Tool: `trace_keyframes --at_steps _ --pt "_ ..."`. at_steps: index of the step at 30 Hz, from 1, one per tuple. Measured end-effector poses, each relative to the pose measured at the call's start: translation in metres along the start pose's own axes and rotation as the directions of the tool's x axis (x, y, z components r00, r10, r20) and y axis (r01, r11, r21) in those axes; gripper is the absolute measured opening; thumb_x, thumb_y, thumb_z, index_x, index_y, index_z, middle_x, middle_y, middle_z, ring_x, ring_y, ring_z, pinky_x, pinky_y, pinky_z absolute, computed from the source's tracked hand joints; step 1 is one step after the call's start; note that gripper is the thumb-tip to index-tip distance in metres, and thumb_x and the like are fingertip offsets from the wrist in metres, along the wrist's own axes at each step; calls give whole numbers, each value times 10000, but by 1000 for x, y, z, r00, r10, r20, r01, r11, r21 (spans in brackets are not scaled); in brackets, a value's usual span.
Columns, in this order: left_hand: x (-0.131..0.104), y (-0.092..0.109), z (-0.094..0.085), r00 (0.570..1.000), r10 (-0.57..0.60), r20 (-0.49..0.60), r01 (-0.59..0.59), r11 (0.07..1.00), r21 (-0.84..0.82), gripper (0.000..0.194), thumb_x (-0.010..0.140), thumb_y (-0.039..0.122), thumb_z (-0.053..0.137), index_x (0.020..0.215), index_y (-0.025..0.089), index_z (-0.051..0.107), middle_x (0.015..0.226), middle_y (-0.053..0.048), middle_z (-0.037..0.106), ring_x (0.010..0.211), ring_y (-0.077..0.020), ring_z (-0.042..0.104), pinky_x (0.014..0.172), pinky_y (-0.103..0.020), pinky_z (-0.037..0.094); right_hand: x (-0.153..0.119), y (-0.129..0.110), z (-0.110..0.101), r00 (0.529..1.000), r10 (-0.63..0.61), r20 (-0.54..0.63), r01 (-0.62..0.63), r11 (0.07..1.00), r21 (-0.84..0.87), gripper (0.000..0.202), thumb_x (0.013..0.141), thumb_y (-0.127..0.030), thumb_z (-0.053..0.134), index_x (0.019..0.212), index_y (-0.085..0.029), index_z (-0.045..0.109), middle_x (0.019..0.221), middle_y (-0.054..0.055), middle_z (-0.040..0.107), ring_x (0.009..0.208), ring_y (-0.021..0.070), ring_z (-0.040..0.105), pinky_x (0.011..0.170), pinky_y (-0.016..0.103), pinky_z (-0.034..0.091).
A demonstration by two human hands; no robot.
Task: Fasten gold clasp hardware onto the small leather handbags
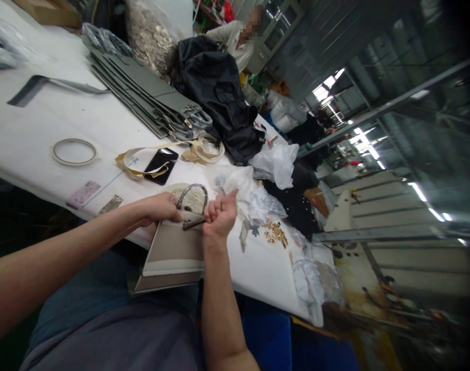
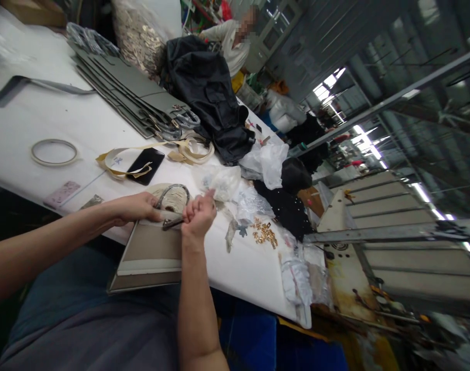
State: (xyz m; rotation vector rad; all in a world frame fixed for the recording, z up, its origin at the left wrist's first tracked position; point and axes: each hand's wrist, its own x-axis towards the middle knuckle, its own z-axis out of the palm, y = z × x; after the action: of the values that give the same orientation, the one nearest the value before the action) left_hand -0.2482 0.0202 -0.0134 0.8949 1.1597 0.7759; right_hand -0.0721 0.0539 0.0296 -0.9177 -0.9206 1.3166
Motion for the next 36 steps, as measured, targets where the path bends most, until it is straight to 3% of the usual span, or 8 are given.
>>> trace_keyframes --at_steps 2,5,9,12,16,21,25,36 --pt "2 0 0 998 -63 -11 63 997 40 374 533 308 895 838 124 781 893 -136 776 834 -299 704 623 -307 499 -22 -5 -12 977 -211 -42 213 976 47 753 1131 -707 625 663 -247 256 544 -112 231 379 60 149 321 202 176" --pt "5 2 1 994 -108 -30 110 993 43 395 526 317 901 849 124 778 933 -153 785 835 -310 710 605 -312 485 -53 -4 -18 866 -500 -10 500 864 58 689 1191 -539 594 645 -228 310 553 -91 254 369 69 199 355 211 212" --pt "6 3 5 990 -131 -61 133 990 44 428 521 325 910 871 130 760 927 -147 772 811 -305 703 601 -321 498 -69 12 -12 743 -659 117 657 752 62 630 1157 -439 690 639 -226 403 557 -70 285 403 92 258 387 246 247" --pt "4 3 6 991 -123 -61 125 992 33 437 518 338 899 868 120 757 913 -148 760 793 -301 694 614 -340 528 -67 22 -11 723 -670 170 678 735 9 603 1160 -421 677 647 -227 426 564 -52 323 430 112 329 421 271 290" --pt "0 2 6 993 -103 -61 104 995 11 380 516 341 893 781 144 706 809 -107 710 727 -267 648 574 -322 488 -66 27 -16 742 -639 202 664 741 -97 575 1154 -411 678 655 -231 455 565 -41 369 446 130 413 452 310 327" --pt "1 4 6 992 -119 -40 119 993 -2 330 523 317 868 748 128 720 772 -111 703 679 -243 612 539 -303 429 -70 28 -16 748 -641 172 652 758 -13 583 1149 -415 688 656 -220 445 571 -45 341 434 110 330 438 284 263" --pt "3 6 6 989 -141 -39 140 990 -26 345 520 309 861 788 126 743 819 -123 740 728 -276 667 582 -324 496 -70 29 -15 718 -672 181 684 730 -5 583 1132 -397 724 655 -219 441 575 -46 336 431 107 319 432 277 270" --pt "-1 11 7 990 -131 -54 132 991 13 261 555 242 812 772 129 722 776 -82 694 667 -226 596 535 -303 398 -68 30 -6 678 -709 195 721 693 13 586 1153 -384 711 667 -210 433 584 -57 320 436 87 304 430 253 261"
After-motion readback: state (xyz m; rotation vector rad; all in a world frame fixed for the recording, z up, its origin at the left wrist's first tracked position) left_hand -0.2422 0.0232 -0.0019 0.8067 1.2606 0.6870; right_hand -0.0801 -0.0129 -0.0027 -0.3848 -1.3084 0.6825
